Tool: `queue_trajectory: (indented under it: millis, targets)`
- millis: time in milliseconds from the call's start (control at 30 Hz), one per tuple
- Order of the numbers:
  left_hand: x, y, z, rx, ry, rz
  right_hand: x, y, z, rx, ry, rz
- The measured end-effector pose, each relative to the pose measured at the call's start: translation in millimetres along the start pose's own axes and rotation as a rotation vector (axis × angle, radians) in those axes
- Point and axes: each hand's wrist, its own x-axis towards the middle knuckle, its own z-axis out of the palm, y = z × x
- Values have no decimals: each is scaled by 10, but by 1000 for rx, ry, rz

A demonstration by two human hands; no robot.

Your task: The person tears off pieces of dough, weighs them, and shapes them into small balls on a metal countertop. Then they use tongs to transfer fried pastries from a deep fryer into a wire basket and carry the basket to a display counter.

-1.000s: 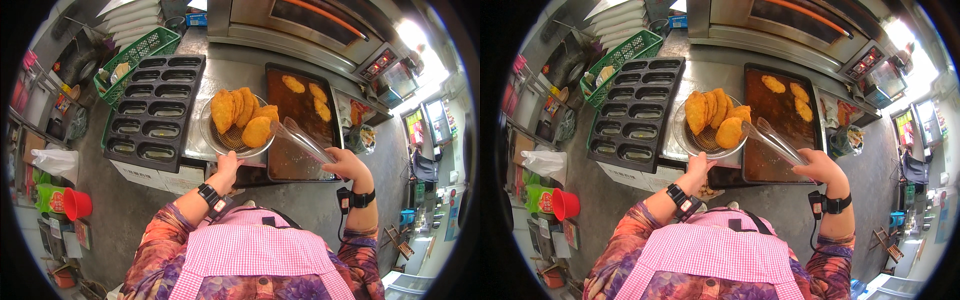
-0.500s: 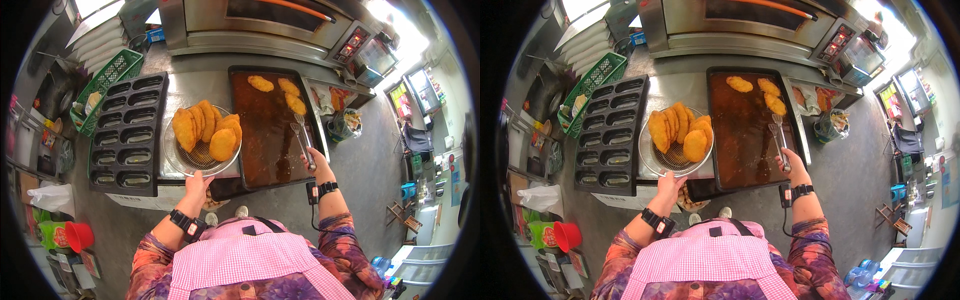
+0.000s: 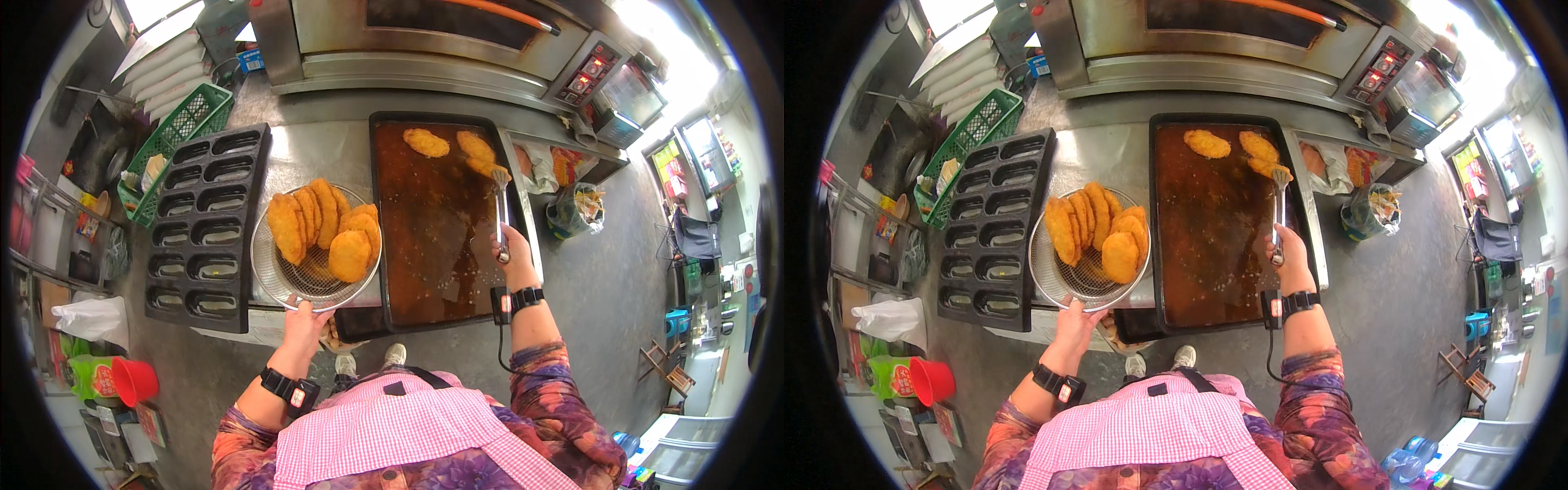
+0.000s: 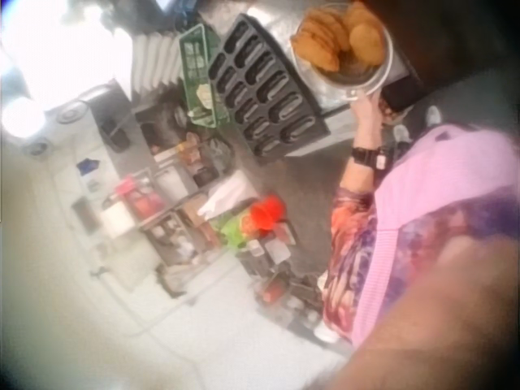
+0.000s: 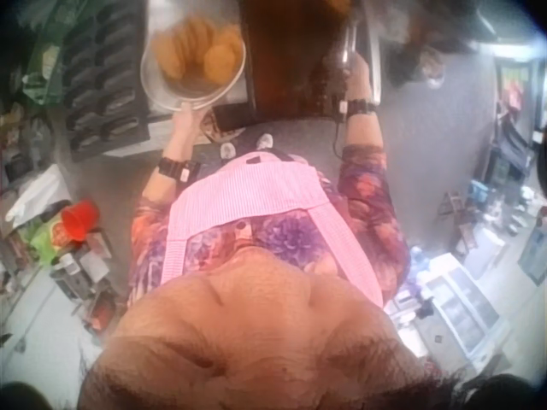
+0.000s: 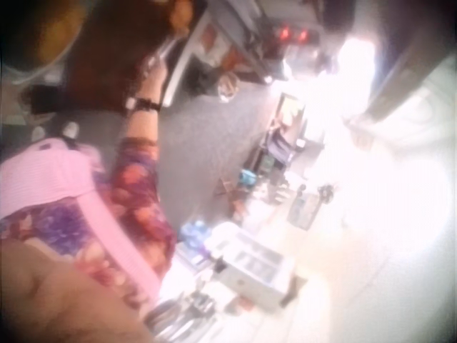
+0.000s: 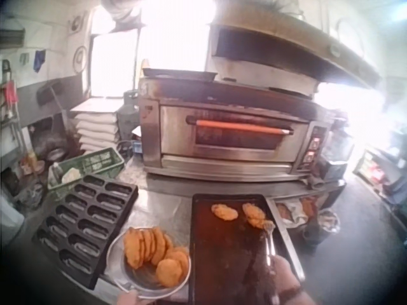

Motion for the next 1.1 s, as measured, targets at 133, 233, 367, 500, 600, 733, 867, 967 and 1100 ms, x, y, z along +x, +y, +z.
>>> queue_trajectory:
  millis: [133,233,367,500,600,733,867,967,1100]
  targets:
    - [-11,-10,2,2,12,3,133,-134,36,58,-65,-5]
    - [-16,-4,15,-14,-1,4,485,-264,190,208,-143,72]
    - [-30,3,12,-28,26,17,836,-305,375,234,-110,100]
    - [-16,-25,-15,-49,53,-24,755,-235,301,133,-121,136]
    - [-1,-39,-33,-83,47,-20,653,-148,225,90,-147,231]
    - [-14,-7,-24,-34,56,-49,941,-169,384,73,-54,72]
    - [-45,19,19,-51,72,-21,1279,-296,531,216,-134,133]
    - [-52,12,35,-87,59,6,1288,-324,570,211,-112,122]
    - [-52,14,18,-71,68,-33,1014,-269,539,148,-100,45]
